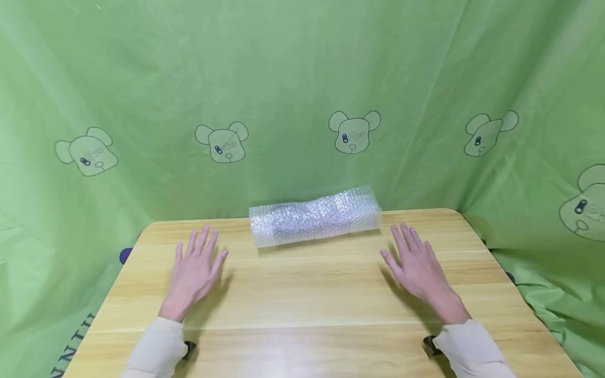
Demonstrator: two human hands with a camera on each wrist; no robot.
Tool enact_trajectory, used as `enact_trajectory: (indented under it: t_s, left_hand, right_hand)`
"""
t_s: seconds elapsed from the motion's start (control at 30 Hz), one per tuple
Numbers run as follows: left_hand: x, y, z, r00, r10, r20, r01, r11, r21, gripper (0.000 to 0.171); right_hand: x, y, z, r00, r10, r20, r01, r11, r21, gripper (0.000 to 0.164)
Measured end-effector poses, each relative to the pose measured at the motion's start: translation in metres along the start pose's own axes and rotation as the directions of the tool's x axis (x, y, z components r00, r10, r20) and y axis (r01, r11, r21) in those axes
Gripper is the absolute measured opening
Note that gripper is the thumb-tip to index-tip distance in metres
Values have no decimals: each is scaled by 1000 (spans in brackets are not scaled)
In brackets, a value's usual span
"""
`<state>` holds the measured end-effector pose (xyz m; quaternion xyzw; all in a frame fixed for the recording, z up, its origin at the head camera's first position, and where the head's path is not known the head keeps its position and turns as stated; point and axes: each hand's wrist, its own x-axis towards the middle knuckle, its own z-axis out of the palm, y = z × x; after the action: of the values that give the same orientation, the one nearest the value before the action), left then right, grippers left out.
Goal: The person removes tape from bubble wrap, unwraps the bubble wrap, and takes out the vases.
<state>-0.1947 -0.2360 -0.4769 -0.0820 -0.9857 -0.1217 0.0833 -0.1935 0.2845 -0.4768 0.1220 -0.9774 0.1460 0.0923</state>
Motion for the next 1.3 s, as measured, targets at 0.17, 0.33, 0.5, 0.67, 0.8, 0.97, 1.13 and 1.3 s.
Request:
enact_trajectory:
  t_s: [0.17,0.33,0.5,0.67,0.8,0.97,1.13,1.3]
  left_hand:
    - [6,13,-6,1000,15,0,-15,1000,-27,75]
    - [13,30,-6,998,61,-24,-62,997,-48,76]
    - [22,47,-4,992,113,-59,-118,989,-89,75]
    - [37,60,-4,981,178,-74,-185,976,-118,79]
    - [50,71,-4,977,207,-54,-212,970,-120,82]
    - [65,82,-4,975,219,-31,-221,967,-129,85]
    - [80,94,-4,972,237,13,-233,963,-134,91]
    - [94,103,-7,973,226,40,-218,965,-148,90]
  right_hand:
    - [-1,-7,0,999,31,20,-34,989,143,76]
    - [1,-14,4,995,70,65,-87,942,323,77]
    - [5,-23,5,972,158,172,-219,873,437,84]
    - [10,-34,3,926,237,293,-370,719,589,93]
    - [15,-40,8,903,256,346,-430,559,709,93]
    - [24,-48,19,887,265,379,-456,363,813,97]
    - [28,-54,26,874,257,413,-464,186,866,100]
    - [37,-61,32,861,257,438,-455,7,890,101]
